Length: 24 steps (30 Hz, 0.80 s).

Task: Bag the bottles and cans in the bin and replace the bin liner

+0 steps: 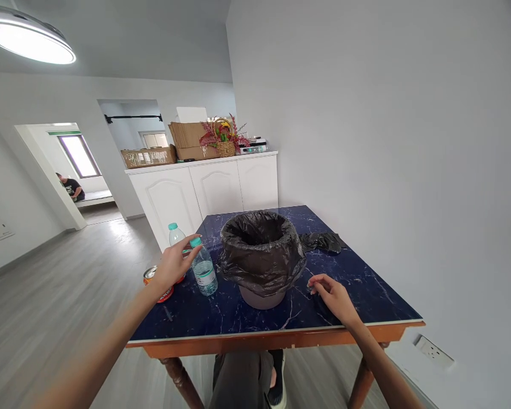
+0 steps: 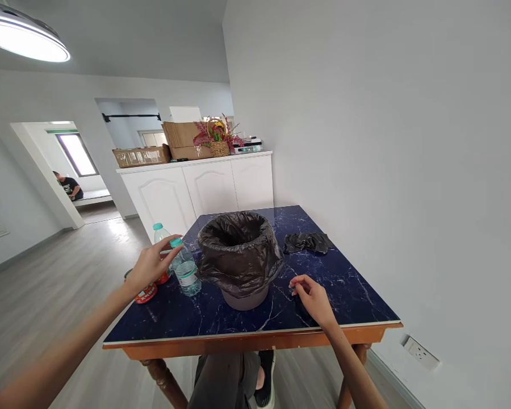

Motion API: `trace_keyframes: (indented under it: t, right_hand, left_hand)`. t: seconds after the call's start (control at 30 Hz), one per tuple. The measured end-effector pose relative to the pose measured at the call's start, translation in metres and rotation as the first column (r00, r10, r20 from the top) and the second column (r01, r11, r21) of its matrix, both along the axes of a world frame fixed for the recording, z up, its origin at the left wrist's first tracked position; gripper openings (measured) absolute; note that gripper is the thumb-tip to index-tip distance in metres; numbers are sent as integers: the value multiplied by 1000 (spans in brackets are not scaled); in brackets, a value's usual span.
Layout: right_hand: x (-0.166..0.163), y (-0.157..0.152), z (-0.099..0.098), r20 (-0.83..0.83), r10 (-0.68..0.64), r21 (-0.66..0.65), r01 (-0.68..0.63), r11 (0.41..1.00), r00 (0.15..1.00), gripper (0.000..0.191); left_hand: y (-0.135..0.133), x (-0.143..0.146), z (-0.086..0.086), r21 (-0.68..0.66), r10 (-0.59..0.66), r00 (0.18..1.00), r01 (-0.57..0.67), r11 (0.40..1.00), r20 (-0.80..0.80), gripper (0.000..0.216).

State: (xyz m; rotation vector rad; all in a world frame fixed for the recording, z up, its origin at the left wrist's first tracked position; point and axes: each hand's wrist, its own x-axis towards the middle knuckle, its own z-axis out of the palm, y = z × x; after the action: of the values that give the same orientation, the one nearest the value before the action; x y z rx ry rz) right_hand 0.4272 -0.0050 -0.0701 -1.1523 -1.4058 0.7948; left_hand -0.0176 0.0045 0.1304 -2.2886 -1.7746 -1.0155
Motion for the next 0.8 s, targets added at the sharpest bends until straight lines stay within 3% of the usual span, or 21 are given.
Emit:
trace_keyframes:
  t: [0.2,0.4,0.8]
  right_hand:
    - [1,-1,-1,11,3,-5,-3,1000,1000,30]
    - [2,0,-3,23,9,-13,-9,1000,1000,29]
    - [6,3,-12,38,14,-19,-13,1000,999,27]
  left_hand:
    - [-1,3,-18,15,-16,997,15,1000,70,65]
    - [-3,2,-31,34,-26,998,24,999,55,79]
    - [-5,6,-32,8,-25,1000,25,1000,9,84]
